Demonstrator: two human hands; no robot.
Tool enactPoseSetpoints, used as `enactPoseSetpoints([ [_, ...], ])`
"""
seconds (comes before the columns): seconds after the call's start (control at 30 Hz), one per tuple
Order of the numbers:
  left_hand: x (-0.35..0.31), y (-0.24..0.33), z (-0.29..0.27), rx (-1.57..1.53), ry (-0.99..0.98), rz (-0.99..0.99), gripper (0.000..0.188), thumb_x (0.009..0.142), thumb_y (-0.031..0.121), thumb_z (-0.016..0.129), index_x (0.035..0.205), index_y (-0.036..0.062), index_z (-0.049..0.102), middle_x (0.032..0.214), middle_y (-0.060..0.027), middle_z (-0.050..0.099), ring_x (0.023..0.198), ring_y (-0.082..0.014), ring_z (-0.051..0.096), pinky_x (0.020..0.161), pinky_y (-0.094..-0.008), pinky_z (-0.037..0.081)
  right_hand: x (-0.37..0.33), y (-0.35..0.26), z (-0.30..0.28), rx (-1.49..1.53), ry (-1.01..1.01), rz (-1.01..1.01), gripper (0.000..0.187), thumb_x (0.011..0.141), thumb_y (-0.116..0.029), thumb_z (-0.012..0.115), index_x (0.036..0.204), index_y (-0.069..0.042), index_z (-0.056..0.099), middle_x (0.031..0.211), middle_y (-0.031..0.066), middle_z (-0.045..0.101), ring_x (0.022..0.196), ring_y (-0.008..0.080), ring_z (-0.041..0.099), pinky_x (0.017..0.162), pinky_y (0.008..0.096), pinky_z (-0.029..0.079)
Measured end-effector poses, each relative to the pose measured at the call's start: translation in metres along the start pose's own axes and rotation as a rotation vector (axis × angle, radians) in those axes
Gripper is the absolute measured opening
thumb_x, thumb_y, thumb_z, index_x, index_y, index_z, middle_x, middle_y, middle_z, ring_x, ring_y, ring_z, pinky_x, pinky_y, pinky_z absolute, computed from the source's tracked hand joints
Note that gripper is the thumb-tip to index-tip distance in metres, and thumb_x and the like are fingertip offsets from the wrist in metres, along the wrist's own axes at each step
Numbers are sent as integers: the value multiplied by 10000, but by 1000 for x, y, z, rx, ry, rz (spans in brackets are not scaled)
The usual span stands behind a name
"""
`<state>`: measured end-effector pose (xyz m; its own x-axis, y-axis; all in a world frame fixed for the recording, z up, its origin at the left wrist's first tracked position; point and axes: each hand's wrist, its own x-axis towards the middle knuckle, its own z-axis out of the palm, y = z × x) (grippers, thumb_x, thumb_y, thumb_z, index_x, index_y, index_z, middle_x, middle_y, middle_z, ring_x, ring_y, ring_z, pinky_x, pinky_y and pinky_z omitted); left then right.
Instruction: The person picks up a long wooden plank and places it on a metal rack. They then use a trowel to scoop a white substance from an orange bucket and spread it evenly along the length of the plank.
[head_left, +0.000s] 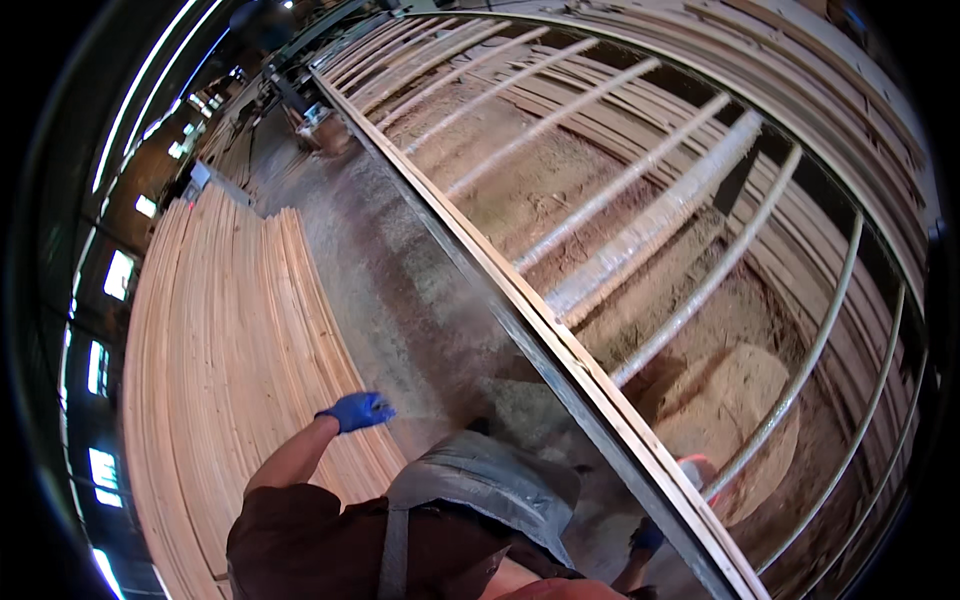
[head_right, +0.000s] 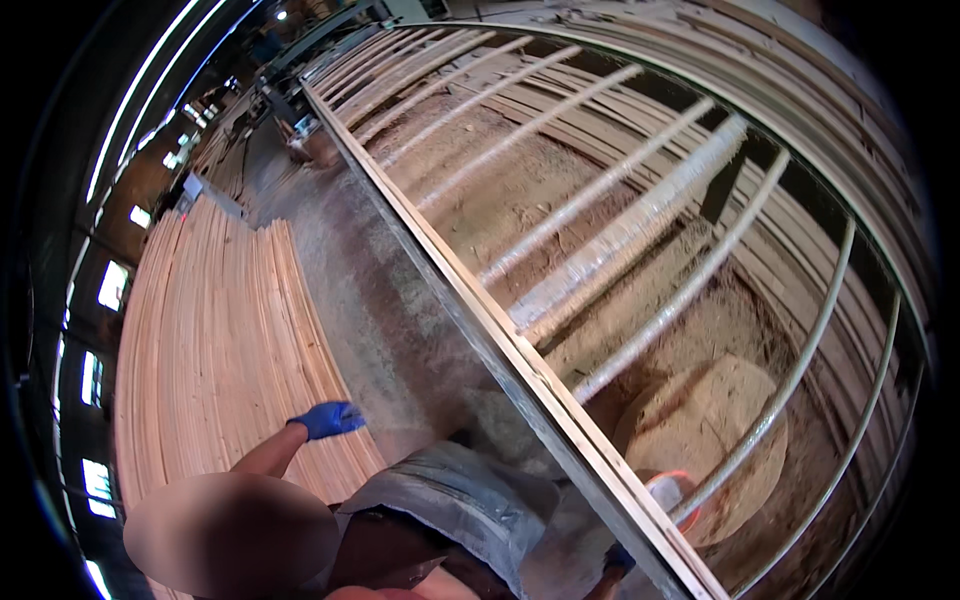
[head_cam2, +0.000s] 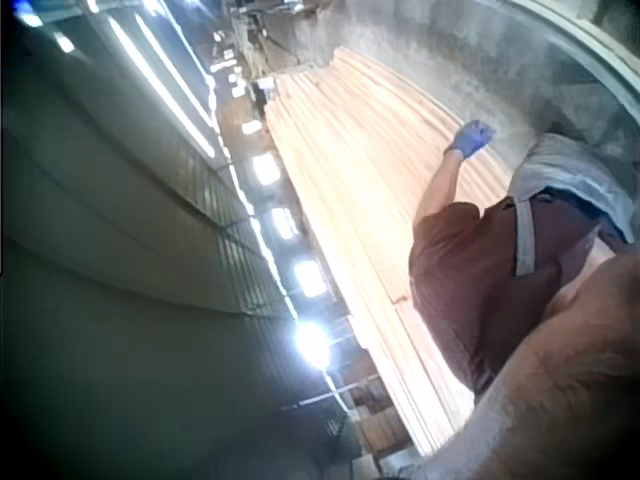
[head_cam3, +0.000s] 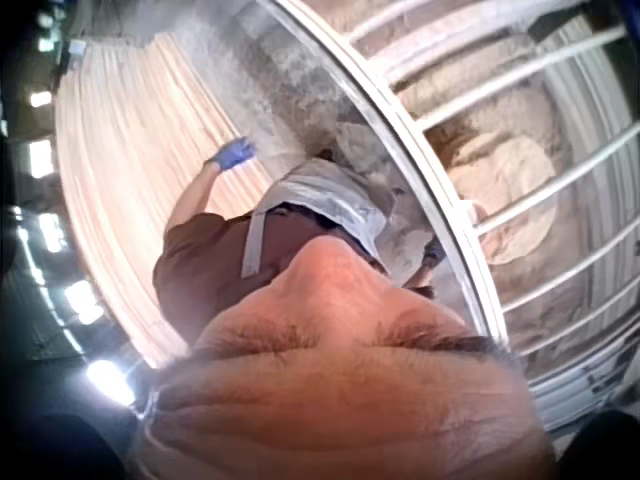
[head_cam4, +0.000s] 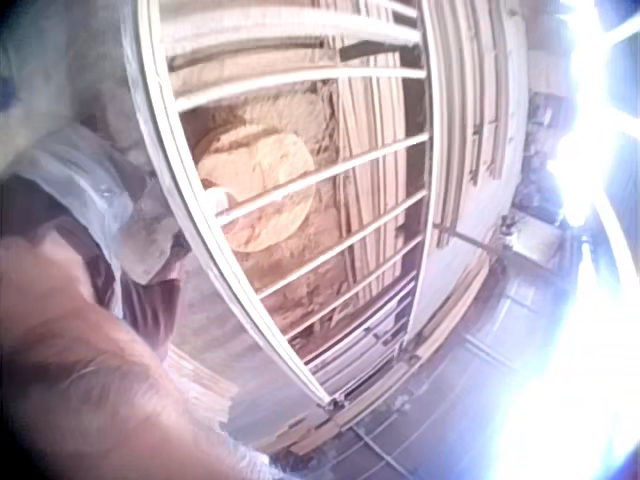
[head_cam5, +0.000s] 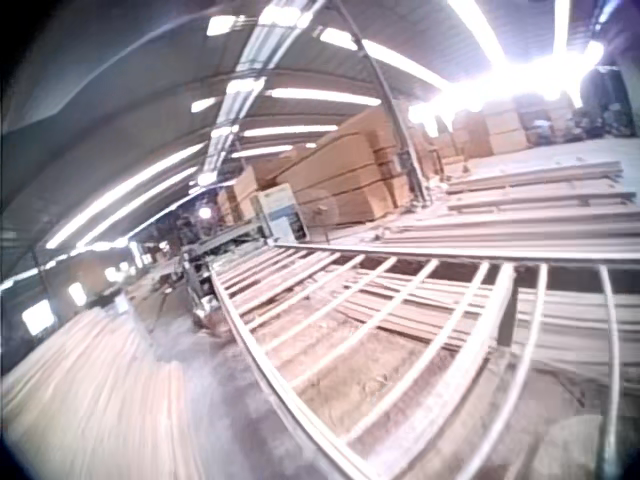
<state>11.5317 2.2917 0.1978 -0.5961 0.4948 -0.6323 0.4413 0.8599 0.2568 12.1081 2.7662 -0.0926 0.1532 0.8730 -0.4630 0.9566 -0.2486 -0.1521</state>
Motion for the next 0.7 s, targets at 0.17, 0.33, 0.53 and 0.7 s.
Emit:
enactPoseSetpoints([
  [0.17, -22, -132, 56, -272, -136, -263, 687, 953, 672, 564, 1124, 30, 738, 1048, -200, 755, 1023, -362, 711, 916, -449, 537, -97, -79, 38, -26, -144, -237, 638, 902, -333, 745, 1456, -98, 533, 1052, 189, 708, 984, 339, 682, 873, 440, 549],
  [0.33, -42, -229, 41, -735, -243, -405, 618, 983, 575, 605, 1160, -5, 723, 1055, -177, 746, 951, -272, 716, 902, -400, 552, -229, -202, 77, -127, -531, -552, 606, 919, -317, 721, 1453, -107, 525, 969, 174, 722, 901, 323, 702, 815, 440, 567],
  [0.53, -7, -353, -1, -672, 80, -339, 519, 939, 532, 691, 1138, 53, 719, 1136, -182, 752, 1116, -351, 698, 971, -411, 540, -363, -478, 114, -351, -983, -897, 414, 956, -294, 672, 1302, -68, 650, 881, 122, 734, 718, 237, 714, 666, 418, 581],
  [0.7, 36, -394, -111, -599, 317, -226, 432, 964, 430, 702, 1156, 43, 718, 1105, -163, 761, 1070, -326, 720, 941, -398, 562, -463, -696, 166, -232, -1026, -1097, 292, 958, -330, 696, 1122, -89, 713, 739, 76, 698, 644, 180, 688, 594, 363, 548],
])
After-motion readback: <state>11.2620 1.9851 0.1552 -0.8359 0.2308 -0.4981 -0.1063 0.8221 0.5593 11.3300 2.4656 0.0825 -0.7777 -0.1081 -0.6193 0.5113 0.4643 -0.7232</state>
